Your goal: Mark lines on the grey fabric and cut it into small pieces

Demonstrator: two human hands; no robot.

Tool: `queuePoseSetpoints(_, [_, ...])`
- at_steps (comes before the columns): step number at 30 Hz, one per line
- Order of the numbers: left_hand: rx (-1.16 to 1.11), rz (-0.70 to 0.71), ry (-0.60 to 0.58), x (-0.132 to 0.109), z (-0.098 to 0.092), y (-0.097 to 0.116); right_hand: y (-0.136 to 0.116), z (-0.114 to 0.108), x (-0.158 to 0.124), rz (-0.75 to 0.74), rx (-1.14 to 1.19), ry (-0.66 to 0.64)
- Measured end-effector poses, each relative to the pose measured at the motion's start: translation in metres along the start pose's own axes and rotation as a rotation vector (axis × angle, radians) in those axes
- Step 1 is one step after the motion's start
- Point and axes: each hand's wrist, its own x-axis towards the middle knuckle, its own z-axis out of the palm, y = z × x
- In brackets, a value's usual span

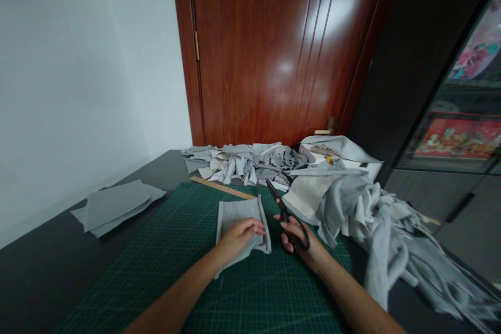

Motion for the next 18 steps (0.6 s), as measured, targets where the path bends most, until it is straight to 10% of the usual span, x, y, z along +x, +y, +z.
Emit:
queuePoseSetpoints(6, [0.33, 0.1, -0.135, -0.006, 0.003, 0.0, 0.0, -0.001, 0.001, -0.023, 0.015, -0.013])
queuePoseSetpoints(18, [0.849, -0.266, 0.043, -0.004, -0.028, -0.021, 0.0, -0.004, -0.001, 0.019, -0.143, -0.076])
